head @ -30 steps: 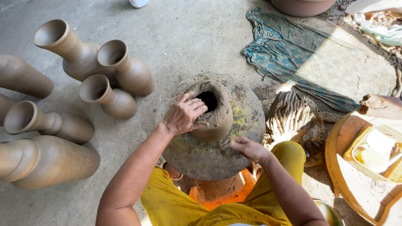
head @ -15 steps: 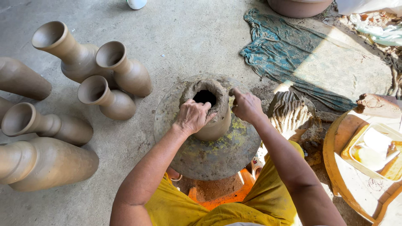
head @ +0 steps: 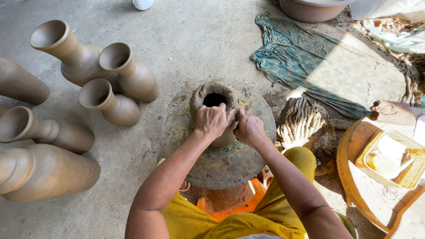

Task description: The person attaches a coil of clay to a vessel on a spinning potter's wheel and shapes the neck by hand. They then use a wet cloth and a wooden tool to smooth and refine the rim.

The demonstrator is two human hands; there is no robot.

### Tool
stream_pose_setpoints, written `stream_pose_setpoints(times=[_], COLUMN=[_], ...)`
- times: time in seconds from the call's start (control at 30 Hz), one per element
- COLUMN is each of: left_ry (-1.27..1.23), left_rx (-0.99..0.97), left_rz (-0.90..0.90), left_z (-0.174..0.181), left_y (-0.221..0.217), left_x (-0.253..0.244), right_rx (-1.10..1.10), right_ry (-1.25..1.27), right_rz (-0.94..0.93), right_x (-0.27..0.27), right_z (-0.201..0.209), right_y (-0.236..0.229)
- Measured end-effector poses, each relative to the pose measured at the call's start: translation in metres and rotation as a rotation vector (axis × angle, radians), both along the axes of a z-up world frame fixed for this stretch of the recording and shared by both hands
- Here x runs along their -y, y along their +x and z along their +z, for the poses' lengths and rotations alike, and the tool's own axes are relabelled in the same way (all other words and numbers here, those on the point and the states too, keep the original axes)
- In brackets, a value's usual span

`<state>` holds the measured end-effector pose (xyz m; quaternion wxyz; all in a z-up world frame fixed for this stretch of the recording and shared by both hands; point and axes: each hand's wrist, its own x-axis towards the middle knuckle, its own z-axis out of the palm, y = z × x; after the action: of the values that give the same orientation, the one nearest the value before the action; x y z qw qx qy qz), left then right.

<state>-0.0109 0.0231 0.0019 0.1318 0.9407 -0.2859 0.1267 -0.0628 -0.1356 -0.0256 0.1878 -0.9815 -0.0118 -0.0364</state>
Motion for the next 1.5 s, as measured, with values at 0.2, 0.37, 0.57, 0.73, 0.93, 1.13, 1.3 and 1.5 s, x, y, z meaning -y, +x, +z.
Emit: stream_pose_setpoints(times=[0.2,0.37,0.57,0.73,0.93,1.13,1.3,1.5], left_ry=[-0.010,0.065,-0.242,-0.806,-0.838,-0.880,-0.682,-0.781], left_rx=[-0.001,-0.114,0.078,-0.226,-0.582,-0.715,-0.735,-0.746], left_rz=[0.073,0.063,-0.096,0.222,0.463,0.356,0.447,0.303], left_z=[-0.010,0.000,0.040,0.029,-0.057,-0.081,-0.050,-0.048], left_y=[0.004,0.005,-0.014,-0.042,-0.095,-0.094,-0.096,-0.097], left_x=[0.009,0.014,-0.043,-0.160,-0.188,-0.181,-0.154,-0.151], right_rx=[-0.281,-0.468,-0.698,-0.381,0.487,0.952,1.122,0.343], right_ry=[-0.054,-0.236,0.455,0.980,1.552,1.396,1.090,0.759], right_rz=[-0.058,0.130,0.486,0.260,0.114,-0.081,0.197,-0.452], right_x=[-0.022,-0.074,-0.097,0.028,0.145,0.151,0.181,0.253], right_z=[-0.007,-0.010,-0.026,-0.038,0.032,0.131,0.099,-0.057], right_y=[-0.009,-0.037,-0.072,-0.087,-0.132,-0.178,-0.172,-0.084])
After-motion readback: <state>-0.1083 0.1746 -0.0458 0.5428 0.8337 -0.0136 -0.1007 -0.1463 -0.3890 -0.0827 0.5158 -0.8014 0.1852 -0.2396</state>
